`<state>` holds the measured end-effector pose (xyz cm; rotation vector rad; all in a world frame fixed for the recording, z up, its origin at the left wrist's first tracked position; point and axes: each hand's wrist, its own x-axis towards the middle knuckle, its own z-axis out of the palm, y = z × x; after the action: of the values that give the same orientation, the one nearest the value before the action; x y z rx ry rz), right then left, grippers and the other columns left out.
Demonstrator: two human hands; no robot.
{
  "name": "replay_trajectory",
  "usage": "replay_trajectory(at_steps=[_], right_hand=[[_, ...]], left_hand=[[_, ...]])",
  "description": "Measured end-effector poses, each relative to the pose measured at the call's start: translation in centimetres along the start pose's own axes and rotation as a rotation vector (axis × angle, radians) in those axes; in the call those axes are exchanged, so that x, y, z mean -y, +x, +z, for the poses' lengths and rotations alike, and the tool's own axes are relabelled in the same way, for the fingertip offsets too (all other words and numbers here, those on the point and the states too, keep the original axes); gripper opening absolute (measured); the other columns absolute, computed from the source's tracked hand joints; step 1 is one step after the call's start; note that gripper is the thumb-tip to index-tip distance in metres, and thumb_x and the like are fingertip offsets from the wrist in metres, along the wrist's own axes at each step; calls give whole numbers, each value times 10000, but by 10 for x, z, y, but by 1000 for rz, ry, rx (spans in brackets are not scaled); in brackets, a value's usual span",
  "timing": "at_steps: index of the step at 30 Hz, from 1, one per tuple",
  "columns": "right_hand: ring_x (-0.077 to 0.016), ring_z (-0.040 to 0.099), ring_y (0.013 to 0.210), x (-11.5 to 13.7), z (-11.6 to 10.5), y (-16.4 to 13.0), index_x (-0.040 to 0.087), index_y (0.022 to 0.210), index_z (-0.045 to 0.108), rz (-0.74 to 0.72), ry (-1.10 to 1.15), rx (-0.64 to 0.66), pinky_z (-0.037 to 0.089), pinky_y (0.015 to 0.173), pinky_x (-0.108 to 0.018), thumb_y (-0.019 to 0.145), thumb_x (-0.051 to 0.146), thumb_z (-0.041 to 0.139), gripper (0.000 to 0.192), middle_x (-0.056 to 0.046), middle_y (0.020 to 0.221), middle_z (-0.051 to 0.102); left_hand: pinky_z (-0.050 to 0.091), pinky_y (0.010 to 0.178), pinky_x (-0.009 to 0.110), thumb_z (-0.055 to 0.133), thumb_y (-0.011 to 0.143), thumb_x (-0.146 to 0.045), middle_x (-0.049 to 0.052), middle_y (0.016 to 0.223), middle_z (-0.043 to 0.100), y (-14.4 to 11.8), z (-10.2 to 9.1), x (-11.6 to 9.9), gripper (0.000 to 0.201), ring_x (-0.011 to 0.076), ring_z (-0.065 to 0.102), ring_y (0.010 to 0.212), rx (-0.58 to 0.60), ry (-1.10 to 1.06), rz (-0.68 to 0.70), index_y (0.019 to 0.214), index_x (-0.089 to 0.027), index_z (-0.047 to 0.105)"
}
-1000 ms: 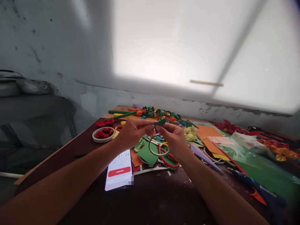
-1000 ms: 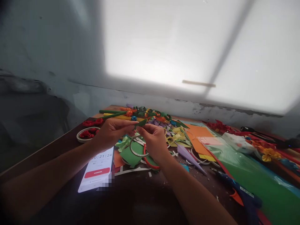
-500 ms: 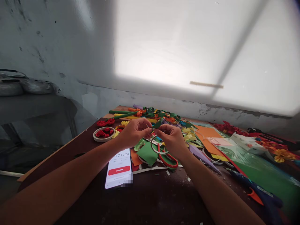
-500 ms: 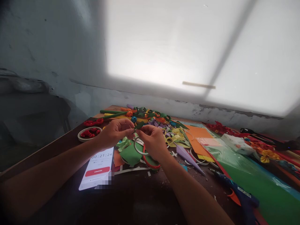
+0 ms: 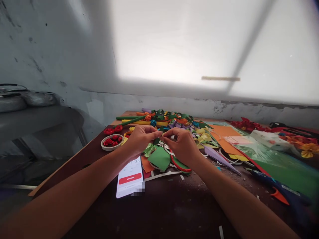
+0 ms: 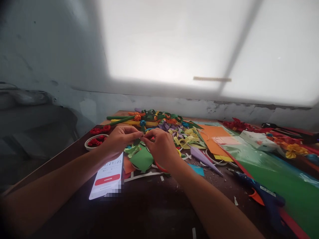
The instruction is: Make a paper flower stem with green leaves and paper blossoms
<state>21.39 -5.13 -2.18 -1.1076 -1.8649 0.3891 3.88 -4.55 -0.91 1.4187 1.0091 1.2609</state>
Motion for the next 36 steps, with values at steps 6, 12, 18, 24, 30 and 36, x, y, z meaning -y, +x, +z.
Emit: replay_trajectory(at_steps=[6, 12, 18, 24, 30, 36], right_hand=[[-166, 648, 747, 5, -2, -2, 216, 819, 728, -17, -24, 16, 440, 695, -290, 866, 246, 731, 56, -2, 821, 740], [-170, 645, 789, 4, -2, -3, 218, 870, 695, -99, -151, 29, 425, 723, -299, 924, 240, 687, 59, -7, 917, 703], [-180, 661, 835, 4, 1, -6, 229, 936, 697, -134, -258, 23, 400, 697, -297, 950, 260, 651, 58, -27, 1041, 697], [-187, 686, 813, 7, 3, -8, 240, 890, 701, -85, -242, -12, 391, 695, -293, 929, 297, 668, 76, -8, 908, 753], [-177, 701, 799, 12, -1, -10, 252, 898, 719, -162, -336, -42, 367, 670, -290, 934, 236, 633, 94, 3, 936, 754], [-173, 666, 769, 12, -3, -12, 230, 864, 728, -305, -412, -76, 367, 686, -304, 964, 236, 583, 176, -19, 879, 743]], left_hand=[[325, 517, 226, 898, 590, -357, -5, 566, 591, -1, -1, -2, 296, 80, 464, 531, 49, -28, -10, 603, -130, 710], [325, 520, 223, 870, 642, -402, -24, 539, 558, 1, 1, 3, 314, 72, 425, 523, 12, 6, 71, 598, -131, 718], [370, 537, 239, 817, 708, -394, 11, 587, 642, 1, 1, 12, 266, 109, 501, 549, -73, 133, 154, 654, -142, 751], [439, 590, 258, 732, 790, -333, 36, 663, 707, -5, 3, 8, 206, 158, 609, 624, -150, 371, 325, 690, -156, 762], [415, 584, 252, 769, 768, -352, 16, 630, 669, 1, 1, 15, 221, 137, 566, 617, -140, 170, 227, 667, -158, 743], [409, 587, 255, 788, 764, -356, 12, 631, 660, 3, -1, 17, 214, 132, 559, 624, -109, 103, 203, 695, -155, 760]])
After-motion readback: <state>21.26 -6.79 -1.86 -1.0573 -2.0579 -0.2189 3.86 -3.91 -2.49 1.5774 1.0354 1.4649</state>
